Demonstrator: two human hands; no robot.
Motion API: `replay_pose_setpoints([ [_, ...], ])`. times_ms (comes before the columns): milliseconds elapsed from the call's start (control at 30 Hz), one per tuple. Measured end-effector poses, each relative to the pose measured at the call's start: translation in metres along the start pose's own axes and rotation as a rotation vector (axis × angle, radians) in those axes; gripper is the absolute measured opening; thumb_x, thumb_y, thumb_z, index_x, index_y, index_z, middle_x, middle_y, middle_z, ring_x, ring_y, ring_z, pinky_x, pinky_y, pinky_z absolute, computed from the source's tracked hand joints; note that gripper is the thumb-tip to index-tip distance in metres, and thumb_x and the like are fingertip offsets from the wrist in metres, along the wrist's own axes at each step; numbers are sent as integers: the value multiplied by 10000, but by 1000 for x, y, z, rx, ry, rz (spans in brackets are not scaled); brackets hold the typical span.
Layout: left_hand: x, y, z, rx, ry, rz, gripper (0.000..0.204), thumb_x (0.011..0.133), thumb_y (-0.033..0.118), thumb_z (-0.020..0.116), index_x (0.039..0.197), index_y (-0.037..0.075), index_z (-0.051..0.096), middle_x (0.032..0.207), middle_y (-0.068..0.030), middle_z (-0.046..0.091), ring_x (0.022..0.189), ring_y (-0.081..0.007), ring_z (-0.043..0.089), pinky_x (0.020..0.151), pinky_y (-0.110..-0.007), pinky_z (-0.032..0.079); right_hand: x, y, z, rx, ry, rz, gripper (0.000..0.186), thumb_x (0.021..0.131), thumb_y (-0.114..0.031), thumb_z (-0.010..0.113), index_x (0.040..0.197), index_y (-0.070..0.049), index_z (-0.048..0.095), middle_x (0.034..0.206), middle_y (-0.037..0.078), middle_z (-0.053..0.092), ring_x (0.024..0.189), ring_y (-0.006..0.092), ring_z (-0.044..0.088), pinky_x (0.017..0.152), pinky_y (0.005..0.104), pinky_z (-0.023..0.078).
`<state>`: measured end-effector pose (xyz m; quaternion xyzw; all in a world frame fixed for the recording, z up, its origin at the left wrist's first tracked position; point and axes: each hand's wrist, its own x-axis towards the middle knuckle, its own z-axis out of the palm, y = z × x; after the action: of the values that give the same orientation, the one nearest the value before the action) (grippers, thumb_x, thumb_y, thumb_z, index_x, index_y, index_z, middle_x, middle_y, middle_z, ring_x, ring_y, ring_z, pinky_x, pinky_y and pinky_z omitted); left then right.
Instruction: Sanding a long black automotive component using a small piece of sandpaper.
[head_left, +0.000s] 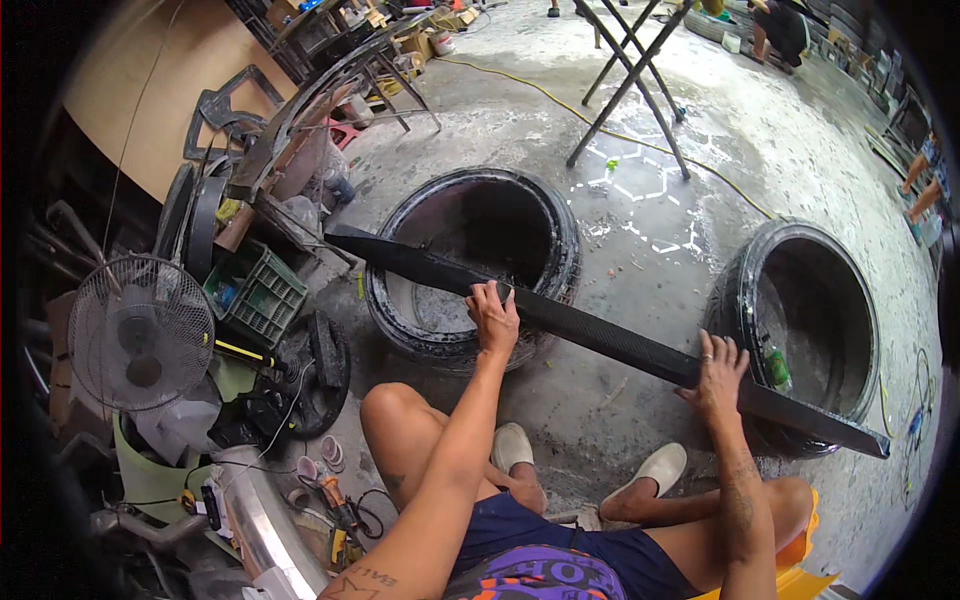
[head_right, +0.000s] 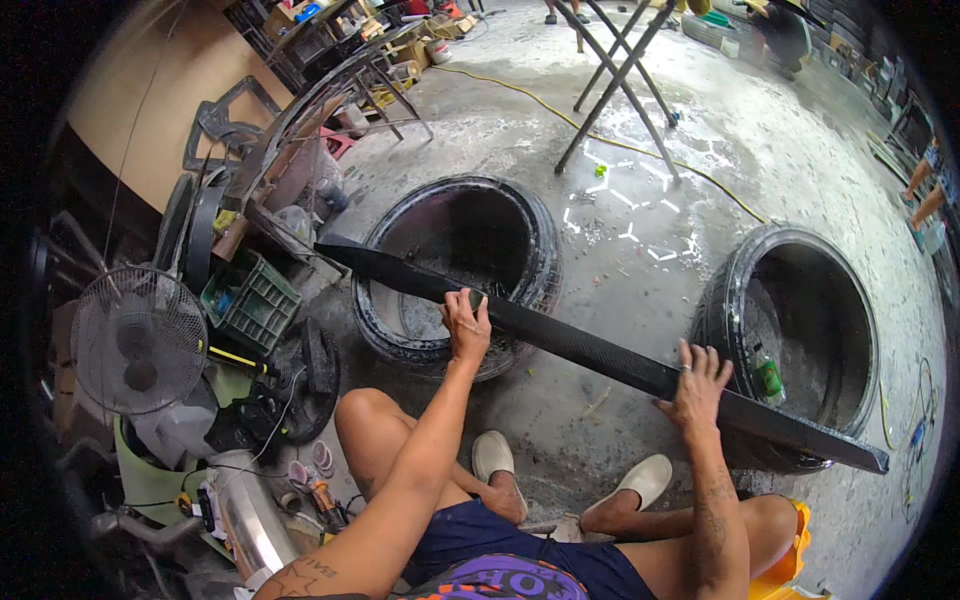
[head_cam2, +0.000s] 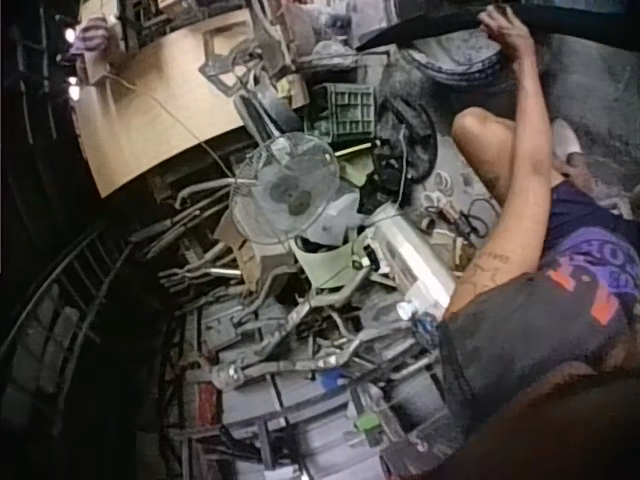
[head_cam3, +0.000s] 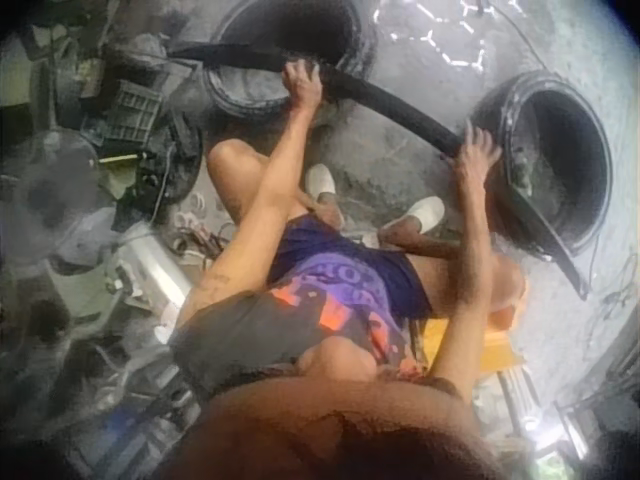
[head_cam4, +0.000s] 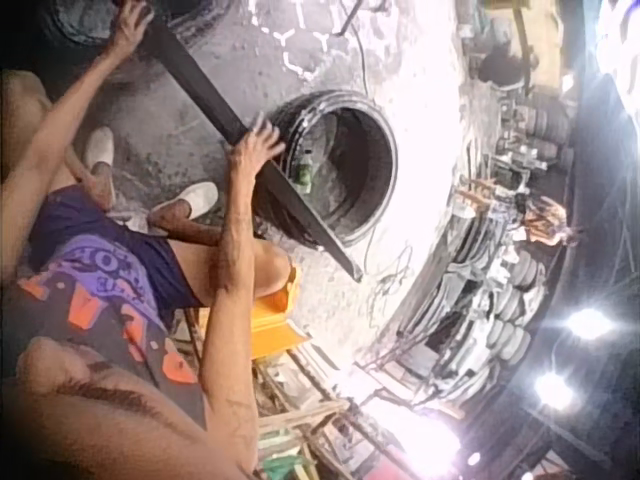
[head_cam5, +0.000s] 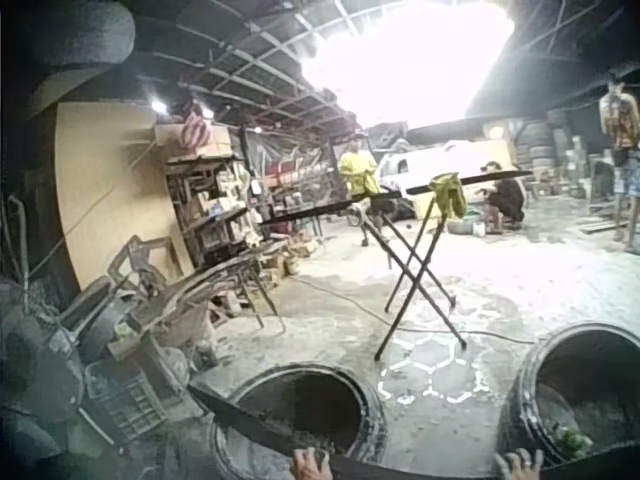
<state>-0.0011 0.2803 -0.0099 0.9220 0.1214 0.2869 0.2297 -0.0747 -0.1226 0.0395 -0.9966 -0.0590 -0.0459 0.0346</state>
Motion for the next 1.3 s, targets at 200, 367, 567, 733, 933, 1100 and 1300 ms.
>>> replay_pose_setpoints([
  [200,-1,-26,-16,-272,154,-106,373,956,263,662,1176,-36,623,1105,-215,564,1007,-390,576,910,-461,463,65,-125,11,155,-49,-316,1217,567,-562,915,1535,-113,331,1435,134,472,1401,360,373,1168,570,248],
  [367,-4,-38,-44,-281,127,-154,350,977,230,639,1194,-43,612,1097,-211,568,1003,-381,583,898,-448,470,90,-124,57,221,-188,-356,928,614,-356,905,1392,-92,472,1145,134,637,1087,363,634,919,470,514],
  [567,-3,6,-44,-181,1,86,345,918,156,681,1196,-18,573,1122,-207,550,1079,-407,532,944,-489,438,83,-97,29,266,-348,-352,641,689,-328,802,1186,-46,514,1063,194,669,1011,391,663,849,487,541],
  [733,15,25,-21,-8,-7,86,293,887,182,669,1063,-22,553,1066,-239,542,1011,-427,523,921,-518,427,85,-108,25,301,-370,-289,630,687,-320,805,1176,-40,523,1002,201,681,993,402,668,856,484,536],
  [933,-45,84,-1,-206,-181,327,242,862,197,656,986,17,553,980,-221,541,972,-419,518,855,-513,411,79,-102,20,309,-420,-270,557,699,-275,781,1139,-39,534,1007,205,686,989,406,669,854,488,539],
  [1100,17,-11,-28,-2,101,81,257,947,210,579,1056,-22,561,1031,-224,529,965,-426,507,871,-527,397,86,-115,13,305,-486,-271,536,699,-272,770,1131,-47,545,1004,206,692,994,400,671,858,484,541],
  [1300,-45,70,-5,-140,-142,334,311,885,249,650,1075,13,578,1009,-195,573,994,-396,541,880,-492,406,86,-100,15,325,-455,-238,491,706,-276,760,1095,-32,587,956,225,704,948,412,681,840,489,546],
])
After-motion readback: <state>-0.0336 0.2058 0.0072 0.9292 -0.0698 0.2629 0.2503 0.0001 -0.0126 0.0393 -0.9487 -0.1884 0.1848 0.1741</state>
